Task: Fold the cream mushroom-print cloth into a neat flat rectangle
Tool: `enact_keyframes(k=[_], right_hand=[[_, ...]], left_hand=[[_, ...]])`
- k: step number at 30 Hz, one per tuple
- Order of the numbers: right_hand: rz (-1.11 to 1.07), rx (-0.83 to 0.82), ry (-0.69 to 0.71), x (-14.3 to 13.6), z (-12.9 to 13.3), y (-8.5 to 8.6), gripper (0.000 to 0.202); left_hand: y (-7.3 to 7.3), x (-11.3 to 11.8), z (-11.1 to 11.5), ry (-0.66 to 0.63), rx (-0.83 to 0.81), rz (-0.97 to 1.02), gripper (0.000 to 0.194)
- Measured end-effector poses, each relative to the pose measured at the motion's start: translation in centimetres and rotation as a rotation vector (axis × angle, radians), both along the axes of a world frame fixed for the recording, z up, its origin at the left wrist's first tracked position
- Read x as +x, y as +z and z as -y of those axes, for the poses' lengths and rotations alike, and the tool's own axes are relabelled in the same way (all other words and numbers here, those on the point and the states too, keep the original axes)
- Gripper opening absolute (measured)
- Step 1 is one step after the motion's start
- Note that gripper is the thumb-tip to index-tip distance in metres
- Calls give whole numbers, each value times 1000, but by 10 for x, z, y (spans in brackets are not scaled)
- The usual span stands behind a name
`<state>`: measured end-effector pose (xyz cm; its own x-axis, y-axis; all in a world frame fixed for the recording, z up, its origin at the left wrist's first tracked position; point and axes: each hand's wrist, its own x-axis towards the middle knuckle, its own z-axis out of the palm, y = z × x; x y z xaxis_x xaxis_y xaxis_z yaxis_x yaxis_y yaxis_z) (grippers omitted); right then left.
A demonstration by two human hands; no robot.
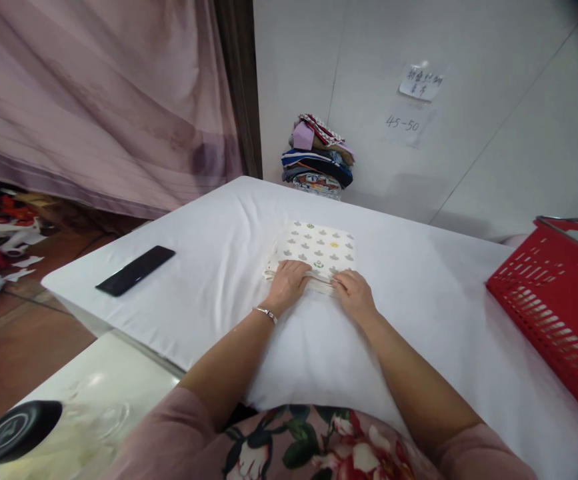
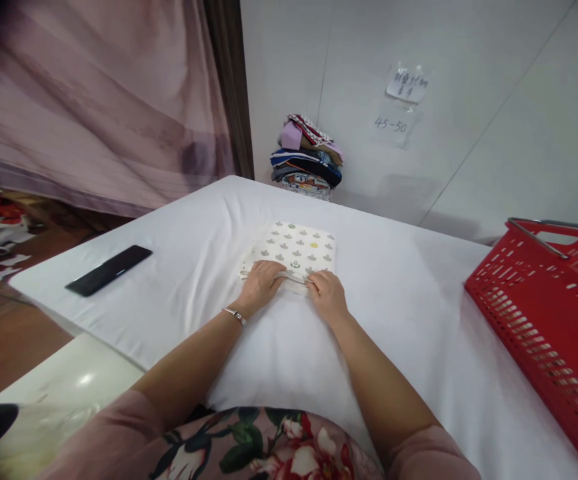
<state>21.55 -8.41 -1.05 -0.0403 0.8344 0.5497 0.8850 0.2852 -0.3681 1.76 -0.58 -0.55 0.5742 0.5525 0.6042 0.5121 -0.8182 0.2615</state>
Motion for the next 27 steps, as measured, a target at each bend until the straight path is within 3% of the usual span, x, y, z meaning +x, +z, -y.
enact_keyframes(k=[6,13,27], right_hand=[[65,-9,55,2,2,2,17],[60,-1,25,0,1,0,16],[-93,51,10,1,0,-1,15]], left_hand=[[-2,1,-1,27,-29,-13,16],[-2,1,-1,32,-55,-11,13],[5,0,3,-26,-83,-26,25]])
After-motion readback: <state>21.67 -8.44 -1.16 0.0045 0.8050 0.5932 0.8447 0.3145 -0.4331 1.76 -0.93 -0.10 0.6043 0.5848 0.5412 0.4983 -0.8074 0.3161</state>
